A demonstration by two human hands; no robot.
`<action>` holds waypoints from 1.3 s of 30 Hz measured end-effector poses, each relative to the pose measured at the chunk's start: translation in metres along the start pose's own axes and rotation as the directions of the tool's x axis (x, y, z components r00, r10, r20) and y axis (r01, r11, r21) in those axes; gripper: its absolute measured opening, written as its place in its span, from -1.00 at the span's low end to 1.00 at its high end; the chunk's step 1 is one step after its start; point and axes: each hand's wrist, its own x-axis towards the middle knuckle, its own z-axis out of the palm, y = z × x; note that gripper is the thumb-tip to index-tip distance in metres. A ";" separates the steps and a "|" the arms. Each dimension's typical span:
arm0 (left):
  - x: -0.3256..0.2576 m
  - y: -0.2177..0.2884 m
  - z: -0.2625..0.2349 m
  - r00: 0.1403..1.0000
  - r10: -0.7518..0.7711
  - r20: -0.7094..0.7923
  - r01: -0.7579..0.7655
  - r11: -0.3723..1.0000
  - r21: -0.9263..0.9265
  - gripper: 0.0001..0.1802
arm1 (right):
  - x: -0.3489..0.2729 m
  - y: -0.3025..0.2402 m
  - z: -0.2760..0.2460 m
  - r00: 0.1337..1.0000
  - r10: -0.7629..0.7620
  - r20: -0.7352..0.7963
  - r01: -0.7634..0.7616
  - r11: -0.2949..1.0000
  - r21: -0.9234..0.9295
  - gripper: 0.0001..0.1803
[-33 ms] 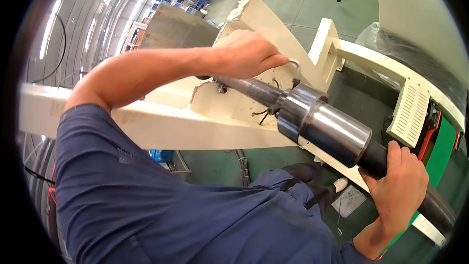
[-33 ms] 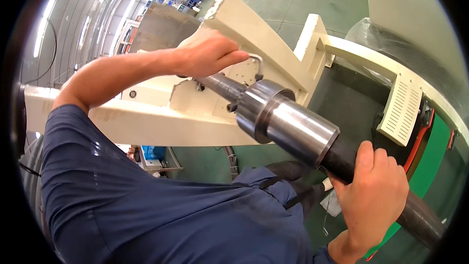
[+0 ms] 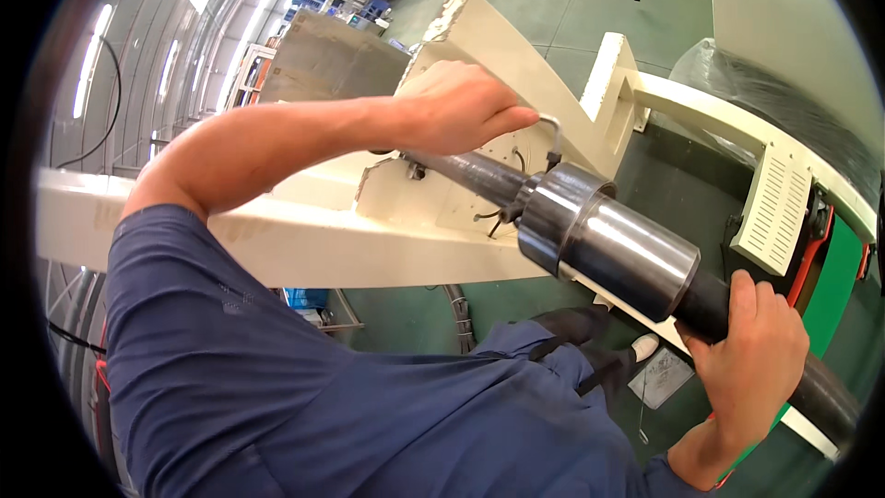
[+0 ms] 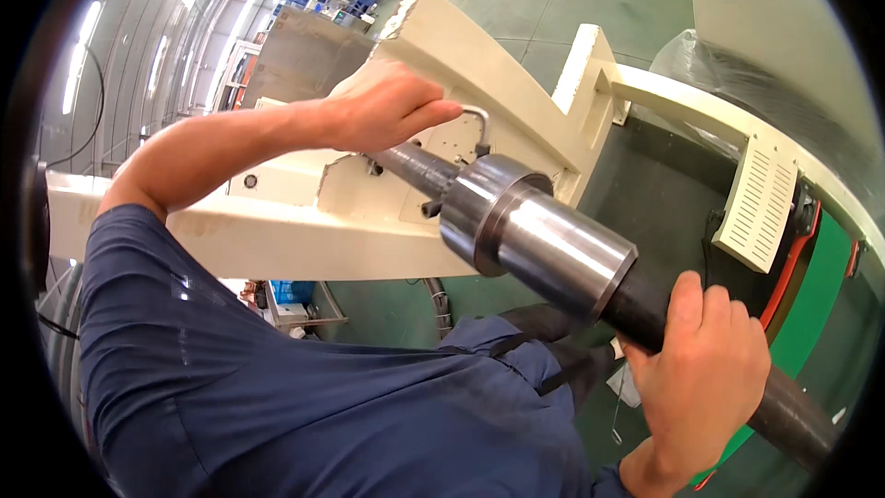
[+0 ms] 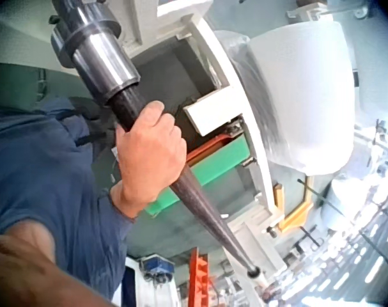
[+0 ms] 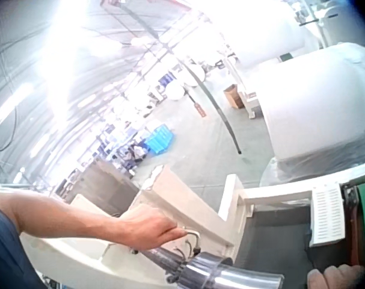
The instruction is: The person removes a protective cloth from a machine, then handles a long metal rod and a cylindrical component. They use a wrench to tighten a bolt on the rod assembly and later attach a green strap to a large white roll on the machine.
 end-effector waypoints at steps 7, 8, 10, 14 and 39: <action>0.009 -0.015 0.009 0.999 0.041 0.036 -0.037 0.994 -0.101 -0.47 | 0.002 0.000 0.003 0.995 -0.042 -0.096 0.037 0.998 -0.045 -0.34; 0.010 -0.015 0.008 0.998 0.038 0.056 -0.032 0.993 -0.111 -0.45 | 0.003 0.000 0.003 0.995 -0.041 -0.087 0.037 0.998 -0.048 -0.34; 0.010 -0.016 0.010 0.996 0.044 0.074 -0.034 0.991 -0.131 -0.44 | 0.003 0.000 0.003 0.997 -0.038 -0.061 0.035 0.998 -0.046 -0.35; 0.021 -0.024 0.015 0.993 0.113 0.030 -0.108 0.982 -0.154 -0.44 | 0.004 0.002 0.002 0.996 -0.045 -0.077 0.041 0.997 -0.060 -0.37; 0.001 -0.055 -0.011 0.687 -0.585 -0.432 0.448 0.808 -0.381 -0.52 | 0.001 -0.013 -0.025 0.997 -0.007 0.079 0.005 0.999 0.033 -0.30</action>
